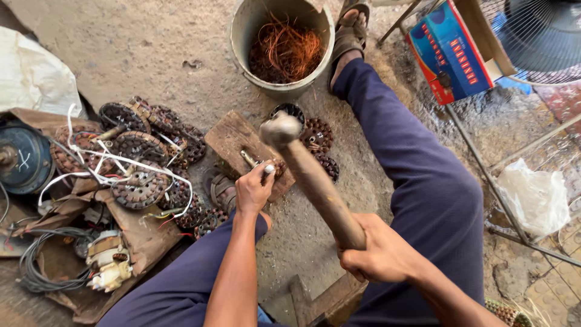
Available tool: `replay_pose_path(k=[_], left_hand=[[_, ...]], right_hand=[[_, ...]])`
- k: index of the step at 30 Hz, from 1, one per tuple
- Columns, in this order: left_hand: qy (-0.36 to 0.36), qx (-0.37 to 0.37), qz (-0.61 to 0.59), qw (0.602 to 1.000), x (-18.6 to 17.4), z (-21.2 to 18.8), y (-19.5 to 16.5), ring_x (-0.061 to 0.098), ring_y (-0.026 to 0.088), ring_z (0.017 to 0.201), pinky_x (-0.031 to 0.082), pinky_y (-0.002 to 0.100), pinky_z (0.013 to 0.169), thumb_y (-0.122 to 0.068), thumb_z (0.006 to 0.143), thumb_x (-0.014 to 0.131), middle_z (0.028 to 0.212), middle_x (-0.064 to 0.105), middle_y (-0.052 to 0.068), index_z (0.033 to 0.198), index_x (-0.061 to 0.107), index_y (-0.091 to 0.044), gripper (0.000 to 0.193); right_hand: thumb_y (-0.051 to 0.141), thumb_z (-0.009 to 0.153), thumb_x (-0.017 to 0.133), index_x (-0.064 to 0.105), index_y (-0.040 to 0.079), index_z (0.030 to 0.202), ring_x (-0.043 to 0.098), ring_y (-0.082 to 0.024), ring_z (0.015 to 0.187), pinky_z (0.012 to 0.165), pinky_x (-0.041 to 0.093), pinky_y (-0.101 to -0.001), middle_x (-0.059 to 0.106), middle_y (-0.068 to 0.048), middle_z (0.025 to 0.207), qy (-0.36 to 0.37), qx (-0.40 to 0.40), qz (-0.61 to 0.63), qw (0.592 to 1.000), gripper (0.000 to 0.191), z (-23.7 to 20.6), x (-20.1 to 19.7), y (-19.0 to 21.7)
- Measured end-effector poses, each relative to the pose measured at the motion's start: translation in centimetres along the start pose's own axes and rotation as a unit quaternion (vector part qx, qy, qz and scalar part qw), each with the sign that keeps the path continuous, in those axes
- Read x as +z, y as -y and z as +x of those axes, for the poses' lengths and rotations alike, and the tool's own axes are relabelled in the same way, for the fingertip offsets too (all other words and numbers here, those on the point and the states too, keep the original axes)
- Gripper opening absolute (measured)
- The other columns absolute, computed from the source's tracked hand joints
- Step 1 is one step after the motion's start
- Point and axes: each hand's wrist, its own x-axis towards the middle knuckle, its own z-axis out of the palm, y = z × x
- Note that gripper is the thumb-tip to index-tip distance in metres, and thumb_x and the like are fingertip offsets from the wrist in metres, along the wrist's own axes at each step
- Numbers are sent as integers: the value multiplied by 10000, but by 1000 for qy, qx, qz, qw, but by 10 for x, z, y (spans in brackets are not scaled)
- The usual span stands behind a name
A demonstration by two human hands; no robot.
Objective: The person uses a hammer and a chisel to strike and separate components of a motor rotor placed on a wooden block. The person repeatedly strikes the rotor to loosen parts and collects copper wire into a nearby bucket.
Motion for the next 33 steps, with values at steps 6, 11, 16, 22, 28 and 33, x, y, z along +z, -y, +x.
replay_pose_path(k=[6, 11, 16, 22, 28, 33], left_hand=[[26, 3, 9, 1000, -7, 4, -11, 722, 384, 964, 593, 444, 811, -165, 906, 744, 1098, 750, 179, 1139, 725, -63, 255], [28, 16, -9, 999, -12, 8, -17, 728, 366, 1013, 598, 428, 833, -190, 914, 735, 1139, 733, 176, 1226, 697, -81, 333], [37, -24, -2, 999, -7, 2, -4, 725, 375, 945, 595, 452, 762, -215, 906, 748, 1057, 750, 156, 1151, 728, -129, 261], [91, -66, 98, 989, -8, 6, -2, 708, 390, 910, 569, 487, 769, -234, 896, 737, 960, 746, 161, 1061, 765, -144, 190], [126, -100, 81, 984, -15, 18, -14, 701, 421, 960, 557, 518, 815, -258, 859, 742, 1024, 736, 195, 1197, 716, -170, 350], [175, -106, 67, 977, 0, 36, -19, 691, 452, 959, 545, 526, 799, -238, 810, 791, 1044, 728, 215, 1226, 607, -98, 476]], right_hand=[[54, 768, 691, 546, 3, 897, 568, -168, 441, 372, 452, -340, 606, -75, 586, -51, 189, -43, 980, 200, 44, 12, -28], [10, 738, 653, 553, -38, 865, 596, -210, 393, 350, 477, -362, 609, -119, 541, -48, 155, 44, 986, 168, 36, -6, -61], [8, 736, 674, 589, -51, 842, 616, -185, 435, 377, 501, -346, 636, -108, 583, -19, -2, 27, 999, 148, 17, -1, -62], [103, 792, 686, 642, -43, 859, 553, -166, 405, 361, 416, -341, 616, -116, 592, -53, 179, -97, 978, 167, 52, 5, -49], [58, 769, 670, 584, -11, 890, 555, -187, 396, 351, 438, -370, 595, -103, 578, -106, 216, -3, 971, 164, 56, 4, -61], [39, 792, 643, 545, 4, 890, 568, -196, 414, 356, 472, -388, 599, -94, 619, -123, 224, 101, 961, 143, 55, 6, -62]])
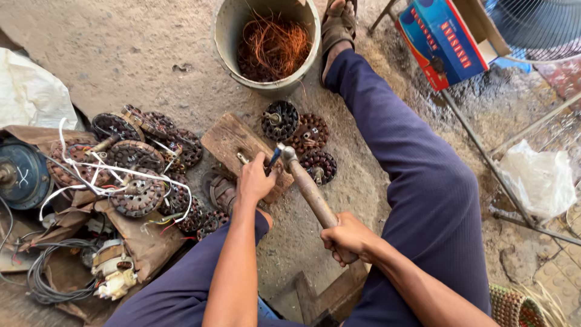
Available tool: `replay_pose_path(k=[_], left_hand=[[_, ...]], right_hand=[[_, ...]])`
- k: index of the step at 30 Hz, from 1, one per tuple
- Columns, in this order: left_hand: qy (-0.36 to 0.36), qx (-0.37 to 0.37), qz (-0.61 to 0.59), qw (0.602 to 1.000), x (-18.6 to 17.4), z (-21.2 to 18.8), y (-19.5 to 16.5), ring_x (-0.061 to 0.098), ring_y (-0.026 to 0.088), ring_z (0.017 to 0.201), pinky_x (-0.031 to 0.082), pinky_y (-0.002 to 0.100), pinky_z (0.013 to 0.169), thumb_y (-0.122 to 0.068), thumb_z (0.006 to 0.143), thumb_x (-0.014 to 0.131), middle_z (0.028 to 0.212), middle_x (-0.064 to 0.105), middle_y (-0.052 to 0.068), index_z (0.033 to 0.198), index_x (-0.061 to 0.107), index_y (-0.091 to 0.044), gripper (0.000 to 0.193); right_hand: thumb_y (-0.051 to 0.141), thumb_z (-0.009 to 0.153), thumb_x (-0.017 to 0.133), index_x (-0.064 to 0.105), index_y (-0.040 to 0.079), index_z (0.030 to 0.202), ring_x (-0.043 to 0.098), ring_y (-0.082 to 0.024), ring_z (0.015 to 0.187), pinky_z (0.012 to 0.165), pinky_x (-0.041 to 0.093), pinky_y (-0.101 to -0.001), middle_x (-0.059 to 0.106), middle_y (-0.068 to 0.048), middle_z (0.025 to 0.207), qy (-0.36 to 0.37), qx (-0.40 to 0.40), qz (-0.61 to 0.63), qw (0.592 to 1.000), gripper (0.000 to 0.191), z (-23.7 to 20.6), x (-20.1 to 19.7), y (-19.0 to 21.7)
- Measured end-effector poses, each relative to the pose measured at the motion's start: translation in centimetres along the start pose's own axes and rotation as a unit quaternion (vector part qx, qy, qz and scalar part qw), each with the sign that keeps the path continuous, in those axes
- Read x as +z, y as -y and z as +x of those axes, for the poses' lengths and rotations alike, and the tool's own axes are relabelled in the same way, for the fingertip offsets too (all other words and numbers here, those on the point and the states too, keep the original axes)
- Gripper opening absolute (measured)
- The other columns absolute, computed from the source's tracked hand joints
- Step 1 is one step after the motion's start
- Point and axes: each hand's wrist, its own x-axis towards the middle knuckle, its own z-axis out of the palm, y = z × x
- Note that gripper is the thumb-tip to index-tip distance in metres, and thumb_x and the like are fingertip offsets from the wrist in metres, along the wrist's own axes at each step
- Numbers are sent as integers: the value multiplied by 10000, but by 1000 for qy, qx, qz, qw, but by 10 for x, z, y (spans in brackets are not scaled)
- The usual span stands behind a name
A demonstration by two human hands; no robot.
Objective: The person uses a hammer and a chisel to strike and separate components of a motor rotor placed on a wooden block. The person repeatedly strikes the rotor to loosen parts and collects copper wire into a nearby bucket.
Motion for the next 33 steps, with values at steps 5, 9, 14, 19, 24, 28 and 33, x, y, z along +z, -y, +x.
replay_pose_path(k=[5, 9, 14, 19, 24, 28, 33], left_hand=[[33, -10, -42, 999, 3, 19, 1, 687, 456, 984, 534, 531, 814, -114, 808, 695, 1006, 743, 201, 1285, 646, -145, 481], [62, 1, -44, 997, -16, 15, 7, 735, 370, 924, 555, 457, 840, -195, 830, 764, 968, 750, 195, 1166, 743, -138, 342], [-5, -85, -141, 986, -56, -1, 1, 728, 198, 798, 549, 354, 738, -293, 974, 720, 874, 789, 102, 1039, 814, -145, 187], [-26, 5, -216, 976, -58, -9, -11, 734, 185, 833, 559, 316, 725, -266, 953, 731, 929, 796, 84, 1045, 787, -101, 197], [-33, 38, -110, 993, -30, -16, -10, 759, 289, 822, 567, 404, 681, -286, 945, 743, 909, 755, 170, 1089, 758, -85, 247], [-45, 51, -11, 998, -20, -21, -6, 719, 414, 834, 550, 494, 678, -261, 960, 719, 908, 733, 221, 1129, 763, -105, 234], [49, -35, 45, 997, -14, -24, 0, 746, 374, 838, 586, 473, 735, -279, 986, 654, 974, 750, 179, 1240, 681, -159, 282]], right_hand=[[21, 788, 649, 564, -35, 851, 598, -206, 430, 364, 508, -393, 604, -130, 641, -3, -20, 16, 1000, 120, 0, -4, 5], [22, 781, 639, 547, -61, 825, 601, -210, 419, 345, 501, -389, 599, -126, 644, 14, -52, 47, 997, 132, 1, -9, 2], [-12, 746, 631, 535, -42, 853, 591, -213, 409, 337, 495, -392, 594, -132, 634, 14, -55, 70, 996, 147, 1, -10, 2], [-12, 762, 636, 544, -72, 896, 601, -209, 420, 344, 505, -390, 608, -138, 644, 22, -52, 72, 996, 174, -4, -7, 6], [-16, 755, 632, 565, -36, 975, 592, -202, 417, 350, 499, -381, 611, -125, 632, 9, -35, 66, 997, 231, -6, -7, 5], [-10, 758, 629, 560, -43, 969, 584, -201, 405, 340, 478, -374, 607, -115, 611, 12, -50, 50, 997, 224, -11, -7, 8], [9, 747, 641, 580, -52, 879, 603, -180, 407, 356, 483, -342, 615, -105, 578, 58, -130, -1, 990, 157, -65, -20, 35]])
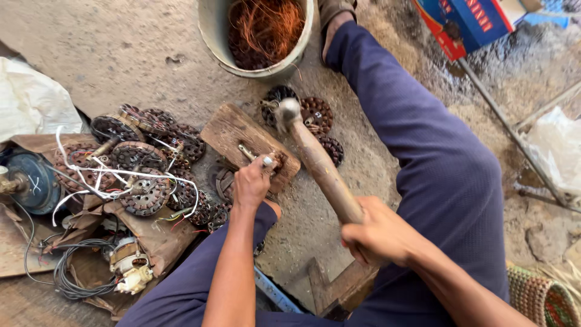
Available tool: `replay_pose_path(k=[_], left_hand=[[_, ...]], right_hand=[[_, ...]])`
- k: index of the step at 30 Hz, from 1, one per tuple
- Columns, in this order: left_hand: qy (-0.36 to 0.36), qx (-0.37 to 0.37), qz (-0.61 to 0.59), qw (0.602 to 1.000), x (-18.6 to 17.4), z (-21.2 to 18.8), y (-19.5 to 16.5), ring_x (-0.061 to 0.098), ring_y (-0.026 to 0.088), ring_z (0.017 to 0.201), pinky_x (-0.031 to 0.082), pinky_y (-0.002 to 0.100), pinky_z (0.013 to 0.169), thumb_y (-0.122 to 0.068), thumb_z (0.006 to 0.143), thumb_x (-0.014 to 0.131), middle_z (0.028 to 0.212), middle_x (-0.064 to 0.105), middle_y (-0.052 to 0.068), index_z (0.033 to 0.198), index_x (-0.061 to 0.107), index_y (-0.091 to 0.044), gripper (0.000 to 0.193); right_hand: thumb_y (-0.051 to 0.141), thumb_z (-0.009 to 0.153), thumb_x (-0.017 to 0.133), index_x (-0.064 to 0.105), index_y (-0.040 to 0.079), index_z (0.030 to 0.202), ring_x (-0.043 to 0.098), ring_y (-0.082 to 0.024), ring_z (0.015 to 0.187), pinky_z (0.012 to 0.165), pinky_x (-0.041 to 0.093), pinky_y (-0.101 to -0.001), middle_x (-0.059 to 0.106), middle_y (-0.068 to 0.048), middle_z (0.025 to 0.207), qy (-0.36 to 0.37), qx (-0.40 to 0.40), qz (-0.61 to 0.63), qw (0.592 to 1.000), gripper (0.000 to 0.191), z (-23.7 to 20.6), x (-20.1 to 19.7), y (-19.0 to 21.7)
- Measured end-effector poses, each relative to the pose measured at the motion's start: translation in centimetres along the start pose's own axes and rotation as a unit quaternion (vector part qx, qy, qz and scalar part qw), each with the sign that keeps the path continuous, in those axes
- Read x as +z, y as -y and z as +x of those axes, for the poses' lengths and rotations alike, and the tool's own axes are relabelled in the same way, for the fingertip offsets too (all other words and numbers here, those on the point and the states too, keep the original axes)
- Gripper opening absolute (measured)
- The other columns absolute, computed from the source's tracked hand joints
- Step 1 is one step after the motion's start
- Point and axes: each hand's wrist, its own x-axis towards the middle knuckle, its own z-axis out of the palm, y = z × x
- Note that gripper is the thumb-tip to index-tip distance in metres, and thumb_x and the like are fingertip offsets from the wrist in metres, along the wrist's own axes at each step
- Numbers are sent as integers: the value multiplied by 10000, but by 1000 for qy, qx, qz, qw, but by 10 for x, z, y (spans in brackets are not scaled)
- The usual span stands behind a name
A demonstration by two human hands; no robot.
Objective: The person uses a hammer and a chisel to strike and separate components of a motor rotor placed on a wooden block. The person repeatedly strikes the rotor to loosen parts and collects copper wire into a nearby bucket.
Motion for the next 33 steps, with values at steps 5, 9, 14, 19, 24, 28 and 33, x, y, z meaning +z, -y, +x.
replay_pose_path(k=[5, 9, 14, 19, 24, 28, 33], left_hand=[[-137, 161, 6, 977, 17, 1, 17, 702, 442, 943, 583, 501, 777, -106, 817, 696, 1176, 714, 176, 1193, 667, -63, 380], [-81, 95, 2, 992, 26, 4, 27, 721, 404, 913, 594, 493, 764, -149, 912, 672, 1126, 733, 156, 1175, 677, -86, 271], [-142, 99, -34, 984, 25, 0, 26, 722, 418, 819, 573, 534, 696, -332, 913, 703, 1036, 764, 174, 1167, 742, -258, 267], [-103, 3, 10, 995, 24, 4, 26, 697, 456, 804, 552, 545, 678, -472, 938, 681, 843, 730, 216, 1202, 745, -295, 324], [-70, 5, 65, 995, 25, 11, 28, 709, 455, 814, 552, 558, 685, -449, 955, 690, 867, 742, 209, 1186, 732, -211, 334], [-57, 14, 89, 994, 24, 11, 26, 744, 409, 777, 578, 530, 664, -377, 919, 702, 902, 755, 202, 1259, 700, -190, 388], [27, -96, 2, 995, 15, 14, 14, 755, 284, 783, 588, 419, 661, -301, 962, 639, 986, 784, 120, 1261, 722, -263, 313]], right_hand=[[45, 694, 710, 592, 12, 845, 597, -126, 517, 456, 504, -298, 629, -46, 631, 50, -159, -10, 986, 194, -52, 10, 32], [110, 678, 774, 661, 22, 755, 671, -139, 549, 514, 538, -296, 706, -64, 628, -107, -262, -239, 929, 162, 0, 35, 5], [37, 742, 678, 618, -4, 908, 640, -208, 421, 376, 514, -377, 662, -137, 601, -28, 116, -101, 988, 181, 42, 8, -45], [6, 709, 634, 566, -28, 852, 582, -189, 381, 346, 462, -356, 589, -105, 525, 4, 6, -82, 997, 162, 16, -2, -40], [20, 722, 657, 580, -25, 840, 584, -164, 402, 358, 453, -335, 612, -82, 541, 14, -31, -116, 993, 148, 25, 19, -24], [12, 747, 644, 561, 9, 903, 570, -192, 399, 347, 453, -378, 595, -100, 574, -3, 69, -44, 997, 177, 49, 20, -38], [22, 788, 643, 549, -29, 902, 595, -217, 414, 338, 478, -413, 616, -122, 627, -29, 90, 39, 995, 156, 62, 8, -64]])
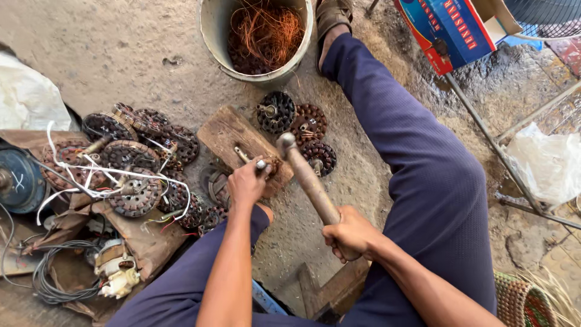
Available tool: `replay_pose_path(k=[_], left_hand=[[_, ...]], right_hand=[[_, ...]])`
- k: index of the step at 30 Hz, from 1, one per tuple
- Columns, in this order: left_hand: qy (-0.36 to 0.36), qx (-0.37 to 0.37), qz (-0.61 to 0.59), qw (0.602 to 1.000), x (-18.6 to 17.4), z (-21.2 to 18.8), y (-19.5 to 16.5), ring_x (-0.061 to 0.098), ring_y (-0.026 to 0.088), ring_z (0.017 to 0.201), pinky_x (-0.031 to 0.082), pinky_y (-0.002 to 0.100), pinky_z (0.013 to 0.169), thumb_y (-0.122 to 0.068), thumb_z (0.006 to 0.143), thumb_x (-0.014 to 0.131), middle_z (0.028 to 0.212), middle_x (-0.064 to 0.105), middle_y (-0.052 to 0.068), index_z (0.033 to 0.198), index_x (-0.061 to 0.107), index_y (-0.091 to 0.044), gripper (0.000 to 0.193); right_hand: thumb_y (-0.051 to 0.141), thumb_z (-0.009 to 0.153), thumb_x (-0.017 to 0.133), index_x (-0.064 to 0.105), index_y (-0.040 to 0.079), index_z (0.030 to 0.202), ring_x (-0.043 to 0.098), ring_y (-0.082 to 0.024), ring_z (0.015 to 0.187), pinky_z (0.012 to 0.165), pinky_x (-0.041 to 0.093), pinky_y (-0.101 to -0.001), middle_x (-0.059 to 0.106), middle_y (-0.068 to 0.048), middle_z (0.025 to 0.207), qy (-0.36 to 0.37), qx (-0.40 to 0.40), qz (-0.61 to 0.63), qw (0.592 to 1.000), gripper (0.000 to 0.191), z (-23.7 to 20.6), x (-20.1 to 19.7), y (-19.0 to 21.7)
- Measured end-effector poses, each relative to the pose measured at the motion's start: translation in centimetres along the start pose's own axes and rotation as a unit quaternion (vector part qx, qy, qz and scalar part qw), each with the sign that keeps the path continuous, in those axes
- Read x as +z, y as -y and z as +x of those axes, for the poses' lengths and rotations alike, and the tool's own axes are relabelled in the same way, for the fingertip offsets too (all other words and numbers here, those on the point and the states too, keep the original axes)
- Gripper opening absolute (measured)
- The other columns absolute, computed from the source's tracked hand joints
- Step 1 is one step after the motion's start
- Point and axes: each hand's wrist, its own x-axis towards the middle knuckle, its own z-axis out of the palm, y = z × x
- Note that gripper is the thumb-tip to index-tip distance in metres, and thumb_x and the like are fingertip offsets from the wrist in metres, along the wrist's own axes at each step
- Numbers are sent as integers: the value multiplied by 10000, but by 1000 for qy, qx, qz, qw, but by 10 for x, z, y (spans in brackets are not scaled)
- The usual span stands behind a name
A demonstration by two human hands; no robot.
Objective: The person uses a hammer and a chisel to strike and separate components of a motor rotor placed on a wooden block. The person repeatedly strikes the rotor to loosen parts and collects copper wire into a nearby bucket.
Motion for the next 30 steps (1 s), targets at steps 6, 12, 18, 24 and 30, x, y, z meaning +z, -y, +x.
replay_pose_path(k=[6, 12, 18, 24, 30], left_hand=[[-64, 143, -576, 802, -26, 4, 5, 641, 183, 913, 508, 324, 839, -207, 1114, 567, 1147, 754, 122, 1093, 655, -12, 215], [-185, 89, -365, 908, -17, -8, 50, 747, 294, 973, 559, 406, 857, -273, 1070, 536, 1071, 782, 140, 1030, 653, -23, 279], [-188, -9, -181, 965, 12, -20, 79, 708, 411, 922, 520, 514, 776, -346, 1028, 618, 994, 769, 175, 1054, 654, -48, 301], [-131, 45, -67, 988, 17, -28, 77, 684, 481, 845, 525, 550, 751, -256, 776, 855, 857, 704, 271, 1020, 523, -19, 475], [-106, 42, -35, 993, 10, -23, 65, 700, 482, 926, 534, 569, 789, -77, 913, 755, 926, 724, 273, 1052, 521, -27, 277]], right_hand=[[63, 808, 641, 565, -78, 794, 605, -243, 432, 363, 509, -413, 587, -151, 639, -11, 54, 73, 996, 161, 21, -8, -10], [112, 809, 610, 531, 33, 756, 579, -213, 469, 429, 535, -394, 559, -99, 646, 86, 178, 192, 961, 124, 55, -2, -30], [144, 801, 592, 515, 75, 743, 550, -188, 486, 454, 525, -378, 550, -65, 647, 100, 233, 221, 942, 119, 89, 7, -44], [161, 810, 592, 505, 77, 726, 546, -184, 480, 443, 513, -371, 544, -53, 634, 105, 236, 210, 943, 147, 94, -4, -40], [155, 824, 591, 510, 75, 707, 551, -180, 475, 441, 510, -365, 556, -58, 629, 104, 232, 197, 947, 163, 90, -5, -38]])
